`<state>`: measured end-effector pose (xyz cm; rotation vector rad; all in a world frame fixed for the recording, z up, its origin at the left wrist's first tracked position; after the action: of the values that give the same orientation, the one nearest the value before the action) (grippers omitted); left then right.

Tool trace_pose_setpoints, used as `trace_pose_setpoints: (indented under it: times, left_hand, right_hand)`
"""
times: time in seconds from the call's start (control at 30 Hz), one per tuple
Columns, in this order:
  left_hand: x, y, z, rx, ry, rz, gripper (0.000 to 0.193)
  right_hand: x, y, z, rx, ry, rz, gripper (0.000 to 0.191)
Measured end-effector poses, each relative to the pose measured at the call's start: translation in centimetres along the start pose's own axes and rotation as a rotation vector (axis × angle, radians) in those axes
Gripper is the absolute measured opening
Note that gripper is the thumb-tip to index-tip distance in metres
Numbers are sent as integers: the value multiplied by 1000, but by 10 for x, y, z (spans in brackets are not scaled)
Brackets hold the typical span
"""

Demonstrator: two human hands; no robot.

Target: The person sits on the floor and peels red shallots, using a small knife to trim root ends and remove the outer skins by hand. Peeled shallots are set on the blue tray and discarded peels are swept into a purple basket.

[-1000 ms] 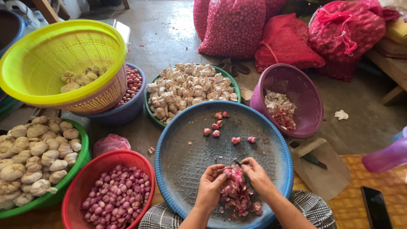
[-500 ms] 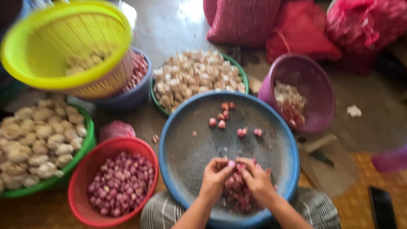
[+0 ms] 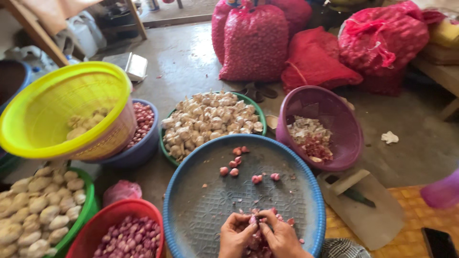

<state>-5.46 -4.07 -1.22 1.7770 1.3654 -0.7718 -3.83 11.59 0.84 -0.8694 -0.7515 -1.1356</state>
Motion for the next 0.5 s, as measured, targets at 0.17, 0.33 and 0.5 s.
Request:
trace_pose_setpoints:
  times: [0.17,0.33,0.5]
  left_hand:
    - [19,-5,6,18,-17,16,25]
    - [24,-5,5,79,-65,64,29]
    - [11,2,2,-5,-151,93,32]
  right_hand:
    - [-7,0,-4,4,-68,55,20]
    - [-15,1,-1,-14,-297,-93,22]
    - [-6,0,11,3,-424,-71,26]
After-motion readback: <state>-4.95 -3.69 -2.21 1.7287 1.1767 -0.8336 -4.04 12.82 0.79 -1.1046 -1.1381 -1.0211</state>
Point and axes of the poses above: each hand's wrist, its own y-axis away from the middle knuckle, its own z-axis out of the back of the hand, x = y × z, the point moved 7 cm from there along -y, towards the middle knuckle, and after that the axes turned 6 degrees about z, right-handed, at the moved point
